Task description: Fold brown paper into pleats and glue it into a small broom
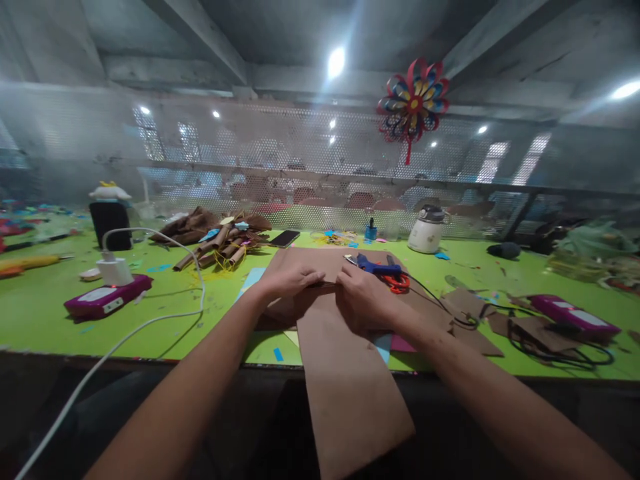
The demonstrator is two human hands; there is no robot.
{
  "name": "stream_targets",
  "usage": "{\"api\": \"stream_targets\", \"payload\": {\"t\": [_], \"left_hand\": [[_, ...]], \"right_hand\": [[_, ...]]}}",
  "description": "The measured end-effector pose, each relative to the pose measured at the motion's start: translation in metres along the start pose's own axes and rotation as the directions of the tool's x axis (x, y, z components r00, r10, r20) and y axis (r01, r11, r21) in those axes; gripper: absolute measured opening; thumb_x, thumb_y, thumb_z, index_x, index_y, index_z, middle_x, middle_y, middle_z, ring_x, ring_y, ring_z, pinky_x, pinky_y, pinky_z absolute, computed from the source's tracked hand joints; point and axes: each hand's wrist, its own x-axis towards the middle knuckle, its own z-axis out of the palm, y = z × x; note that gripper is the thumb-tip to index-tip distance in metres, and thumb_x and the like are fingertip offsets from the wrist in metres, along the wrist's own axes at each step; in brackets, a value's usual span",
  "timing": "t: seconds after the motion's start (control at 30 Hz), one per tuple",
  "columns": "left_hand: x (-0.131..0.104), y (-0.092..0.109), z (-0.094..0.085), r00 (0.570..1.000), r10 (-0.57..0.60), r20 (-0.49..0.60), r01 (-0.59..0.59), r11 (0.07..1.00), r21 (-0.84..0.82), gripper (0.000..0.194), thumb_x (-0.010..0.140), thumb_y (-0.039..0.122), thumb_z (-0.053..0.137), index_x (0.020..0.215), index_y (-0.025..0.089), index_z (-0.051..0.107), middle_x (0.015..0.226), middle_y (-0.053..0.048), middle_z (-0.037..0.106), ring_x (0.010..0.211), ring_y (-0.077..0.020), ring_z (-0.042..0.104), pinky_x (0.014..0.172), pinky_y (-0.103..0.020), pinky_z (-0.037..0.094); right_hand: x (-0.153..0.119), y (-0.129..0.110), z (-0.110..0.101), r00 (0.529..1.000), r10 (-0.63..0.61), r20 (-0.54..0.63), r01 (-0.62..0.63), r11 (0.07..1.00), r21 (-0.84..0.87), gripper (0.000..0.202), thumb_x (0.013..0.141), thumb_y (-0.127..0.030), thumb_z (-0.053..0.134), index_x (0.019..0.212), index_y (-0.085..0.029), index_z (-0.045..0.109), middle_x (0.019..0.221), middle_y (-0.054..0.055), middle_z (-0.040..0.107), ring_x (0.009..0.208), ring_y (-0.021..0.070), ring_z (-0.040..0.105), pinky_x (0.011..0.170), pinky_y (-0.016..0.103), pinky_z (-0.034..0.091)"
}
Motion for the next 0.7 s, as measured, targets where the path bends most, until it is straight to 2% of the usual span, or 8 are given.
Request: {"api": "stream_targets", "payload": {"t": [0.2, 0.33, 0.43, 0.5, 0.57, 0.6, 0.63, 0.7], "left_hand": [[-0.004, 0.006, -0.003, 0.982, -0.114, 0.149, 0.118, 0.993, -0.019, 0.041, 0.087, 0.047, 0.041, 0.1, 0.016, 0.064, 0.1, -0.005, 0.064, 0.09, -0.0184, 0.051, 0.077, -0.024, 0.038], [-0.003, 0.003, 0.003, 0.967, -0.166, 0.191, 0.176, 0.984, -0.034, 0.044, 0.086, 0.05, 0.041, 0.087, 0.012, 0.063, 0.077, -0.005, 0.061, 0.073, -0.0169, 0.05, 0.066, -0.026, 0.037], [-0.003, -0.002, 0.008, 0.972, -0.121, 0.202, 0.141, 0.986, -0.089, 0.04, 0.086, 0.049, 0.045, 0.08, 0.014, 0.062, 0.063, -0.002, 0.054, 0.062, -0.014, 0.044, 0.06, -0.026, 0.034], [-0.003, -0.003, 0.009, 0.975, -0.095, 0.199, 0.123, 0.984, -0.133, 0.038, 0.086, 0.048, 0.047, 0.079, 0.014, 0.062, 0.061, -0.001, 0.051, 0.058, -0.0121, 0.041, 0.058, -0.026, 0.032], [-0.004, -0.002, 0.009, 0.975, -0.065, 0.213, 0.099, 0.983, -0.152, 0.037, 0.086, 0.047, 0.048, 0.078, 0.014, 0.062, 0.06, 0.0, 0.049, 0.056, -0.0108, 0.04, 0.056, -0.025, 0.031], [-0.004, -0.001, 0.009, 0.974, -0.051, 0.22, 0.086, 0.985, -0.152, 0.037, 0.087, 0.047, 0.048, 0.077, 0.014, 0.062, 0.06, 0.0, 0.049, 0.055, -0.0105, 0.04, 0.055, -0.025, 0.03], [-0.004, 0.0, 0.01, 0.974, -0.036, 0.224, 0.071, 0.986, -0.151, 0.037, 0.087, 0.046, 0.047, 0.076, 0.014, 0.062, 0.061, -0.001, 0.049, 0.056, -0.0104, 0.04, 0.055, -0.025, 0.031], [-0.003, 0.0, 0.011, 0.98, -0.006, 0.199, 0.04, 0.986, -0.165, 0.036, 0.087, 0.045, 0.048, 0.076, 0.014, 0.062, 0.061, -0.001, 0.051, 0.057, -0.011, 0.042, 0.056, -0.025, 0.031]], "right_hand": [[0.002, -0.001, 0.005, 0.99, -0.064, -0.126, 0.053, 0.995, -0.087, 0.012, 0.085, -0.007, 0.046, 0.08, -0.014, 0.054, 0.084, 0.01, 0.052, 0.08, 0.0215, 0.044, 0.069, 0.031, 0.037], [0.001, -0.003, 0.006, 0.988, -0.039, -0.152, 0.038, 0.999, -0.009, 0.013, 0.083, -0.006, 0.046, 0.077, -0.014, 0.054, 0.084, 0.01, 0.052, 0.079, 0.0205, 0.045, 0.069, 0.031, 0.038], [-0.001, 0.0, 0.007, 0.985, 0.068, -0.158, -0.026, 0.967, 0.252, 0.013, 0.081, -0.006, 0.047, 0.079, -0.015, 0.056, 0.087, 0.008, 0.054, 0.079, 0.0179, 0.048, 0.07, 0.03, 0.04], [-0.001, 0.007, 0.008, 0.98, 0.178, -0.093, -0.11, 0.862, 0.495, 0.016, 0.076, -0.007, 0.051, 0.087, -0.016, 0.059, 0.09, 0.006, 0.057, 0.081, 0.0166, 0.051, 0.072, 0.028, 0.042], [0.0, 0.018, 0.009, 0.968, 0.245, 0.054, -0.212, 0.685, 0.697, 0.022, 0.074, -0.012, 0.057, 0.095, -0.017, 0.061, 0.091, 0.005, 0.06, 0.082, 0.0161, 0.055, 0.072, 0.028, 0.043], [0.001, 0.024, 0.01, 0.959, 0.25, 0.137, -0.262, 0.586, 0.767, 0.018, 0.076, -0.018, 0.059, 0.095, -0.017, 0.062, 0.089, 0.005, 0.061, 0.08, 0.0158, 0.056, 0.07, 0.027, 0.043], [0.001, 0.029, 0.01, 0.946, 0.241, 0.216, -0.31, 0.491, 0.814, 0.015, 0.081, -0.027, 0.058, 0.09, -0.016, 0.063, 0.083, 0.005, 0.062, 0.075, 0.0152, 0.056, 0.067, 0.027, 0.043], [0.001, 0.035, 0.011, 0.921, 0.188, 0.341, -0.387, 0.355, 0.851, 0.038, 0.088, -0.046, 0.048, 0.074, -0.015, 0.062, 0.068, 0.004, 0.059, 0.062, 0.0134, 0.054, 0.06, 0.027, 0.041]]}}
